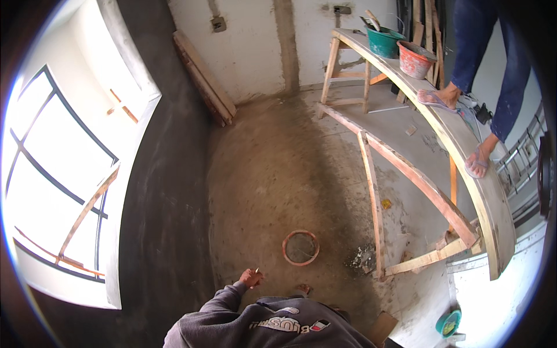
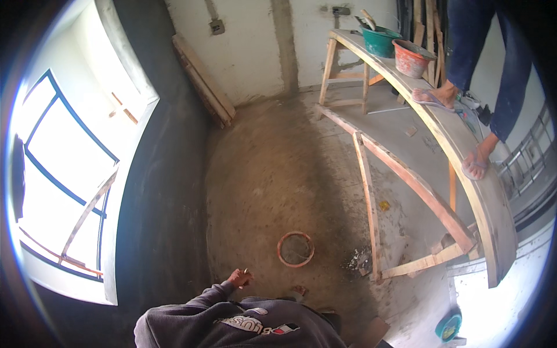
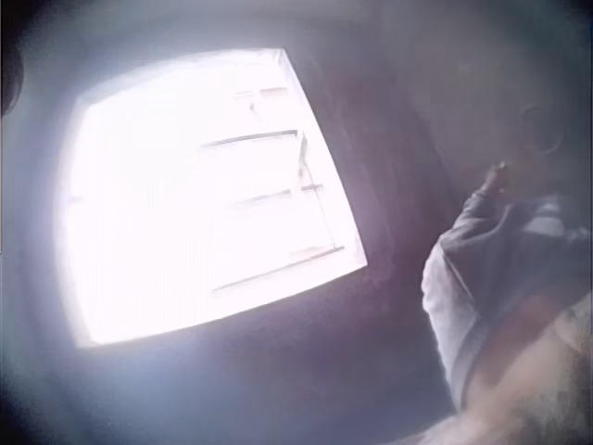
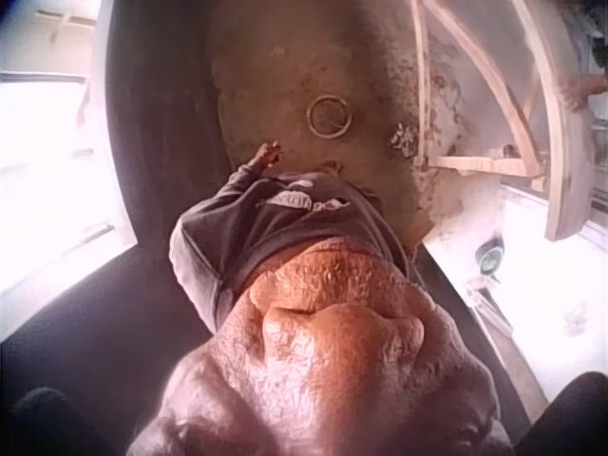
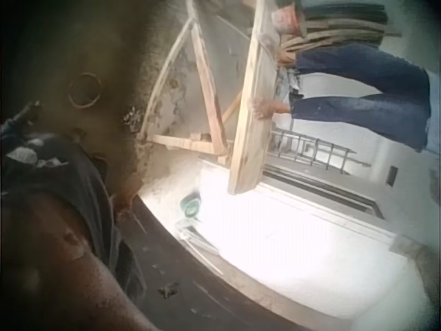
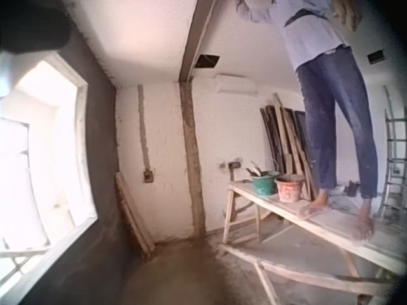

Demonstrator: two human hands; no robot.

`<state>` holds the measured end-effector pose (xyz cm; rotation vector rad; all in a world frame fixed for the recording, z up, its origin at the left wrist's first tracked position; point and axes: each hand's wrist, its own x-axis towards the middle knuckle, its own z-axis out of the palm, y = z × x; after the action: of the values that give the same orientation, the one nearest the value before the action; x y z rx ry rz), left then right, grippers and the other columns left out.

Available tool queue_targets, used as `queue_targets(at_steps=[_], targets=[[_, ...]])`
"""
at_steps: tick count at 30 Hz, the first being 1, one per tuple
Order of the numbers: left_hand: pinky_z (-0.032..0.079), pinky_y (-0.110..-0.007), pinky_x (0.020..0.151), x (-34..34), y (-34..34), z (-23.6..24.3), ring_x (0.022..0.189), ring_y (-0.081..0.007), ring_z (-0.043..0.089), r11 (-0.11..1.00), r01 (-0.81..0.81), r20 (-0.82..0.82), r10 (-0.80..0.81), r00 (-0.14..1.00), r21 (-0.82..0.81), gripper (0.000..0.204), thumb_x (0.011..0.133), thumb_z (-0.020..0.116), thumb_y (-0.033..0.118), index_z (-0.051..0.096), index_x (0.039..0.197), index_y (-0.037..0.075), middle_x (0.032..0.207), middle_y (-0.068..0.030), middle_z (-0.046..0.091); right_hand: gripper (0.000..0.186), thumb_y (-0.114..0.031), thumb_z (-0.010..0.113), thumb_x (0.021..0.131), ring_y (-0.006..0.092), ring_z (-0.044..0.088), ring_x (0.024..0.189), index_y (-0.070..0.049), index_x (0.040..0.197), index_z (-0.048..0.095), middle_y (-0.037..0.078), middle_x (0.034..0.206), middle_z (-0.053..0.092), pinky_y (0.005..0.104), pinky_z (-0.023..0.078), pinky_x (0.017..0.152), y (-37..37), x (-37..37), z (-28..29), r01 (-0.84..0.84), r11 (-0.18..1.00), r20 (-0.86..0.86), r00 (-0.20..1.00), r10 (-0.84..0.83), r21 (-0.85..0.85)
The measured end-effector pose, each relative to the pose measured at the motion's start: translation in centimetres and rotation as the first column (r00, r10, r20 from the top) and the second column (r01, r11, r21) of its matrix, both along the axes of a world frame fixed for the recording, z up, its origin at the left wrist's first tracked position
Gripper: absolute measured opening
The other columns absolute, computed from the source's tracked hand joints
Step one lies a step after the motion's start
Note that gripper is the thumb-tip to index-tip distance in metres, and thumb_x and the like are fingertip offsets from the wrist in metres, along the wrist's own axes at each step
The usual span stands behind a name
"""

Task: The person uses a wooden board to smooth and level a freshly plastered wall, moving the board across the surface in a scraping motion.

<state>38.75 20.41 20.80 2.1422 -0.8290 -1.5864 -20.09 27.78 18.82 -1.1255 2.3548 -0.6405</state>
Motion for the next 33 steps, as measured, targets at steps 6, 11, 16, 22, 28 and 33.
queue_targets(at_steps=[6,11,16,22,28,33], targets=[[0.049,-0.033,0.046,2.4,0.8,-4.9,0.048,-0.0165,0.062,0.99,0.14,0.12,-0.139,0.983,-0.002,0.027,0.084,0.06,0.028,0.072,0.071,0.007,0.056,-0.0057,0.065,0.038,-0.031,0.05,0.082,0.0306,0.062,0.077,0.001,0.099,0.062,0.019,0.083,0.063,0.0394,0.046,0.067,-2.4,0.8,-0.2,-0.082,0.996,-0.012,0.997,0.082,0.022],[0.049,-0.034,0.046,3.1,2.3,-6.0,0.048,-0.0172,0.062,0.983,0.138,0.217,-0.108,0.97,-0.125,0.023,0.086,0.056,0.024,0.073,0.081,0.009,0.058,-0.0061,0.065,0.037,-0.03,0.05,0.083,0.0308,0.062,0.077,0.001,0.099,0.062,0.019,0.084,0.063,0.0394,0.046,0.067,-3.6,1.6,-0.3,-0.139,0.989,0.001,0.99,0.14,0.043],[0.046,-0.032,0.04,1.4,1.8,-3.5,0.044,-0.0168,0.058,1.0,0.022,-0.013,-0.022,1.0,0.015,0.022,0.087,0.055,0.022,0.072,0.088,0.007,0.058,-0.0081,0.063,0.037,-0.03,0.05,0.083,0.0311,0.062,0.077,0.001,0.099,0.062,0.019,0.084,0.063,0.0393,0.046,0.067,-3.3,1.1,0.4,-0.138,0.989,-0.014,0.99,0.139,0.052],[0.046,-0.033,0.04,1.1,1.5,-1.4,0.044,-0.0167,0.058,0.99,0.068,0.017,-0.071,0.997,0.122,0.024,0.085,0.06,0.026,0.071,0.083,0.004,0.06,-0.009,0.063,0.036,-0.029,0.05,0.083,0.0314,0.062,0.077,0.001,0.099,0.062,0.019,0.084,0.063,0.0392,0.046,0.067,-2.0,0.9,0.7,-0.114,0.991,-0.02,0.993,0.116,0.063],[0.047,-0.032,0.042,2.3,1.8,-3.5,0.044,-0.016,0.057,0.996,0.058,0.102,-0.066,0.993,0.074,0.024,0.085,0.06,0.025,0.07,0.08,0.003,0.059,-0.0076,0.063,0.036,-0.029,0.05,0.083,0.0318,0.062,0.077,0.0,0.1,0.062,0.019,0.085,0.063,0.0392,0.046,0.068,0.7,0.6,0.8,-0.057,0.997,-0.028,0.998,0.059,0.06],[0.047,-0.031,0.043,1.5,-0.2,-1.0,0.045,-0.0149,0.057,0.988,-0.136,-0.023,0.138,0.99,0.07,0.02,0.086,0.055,0.017,0.07,0.086,0.005,0.061,-0.0061,0.063,0.035,-0.028,0.05,0.083,0.032,0.062,0.077,0.0,0.1,0.062,0.019,0.085,0.064,0.0391,0.046,0.068,4.5,0.2,1.1,0.03,0.999,-0.053,0.998,-0.029,0.03]])
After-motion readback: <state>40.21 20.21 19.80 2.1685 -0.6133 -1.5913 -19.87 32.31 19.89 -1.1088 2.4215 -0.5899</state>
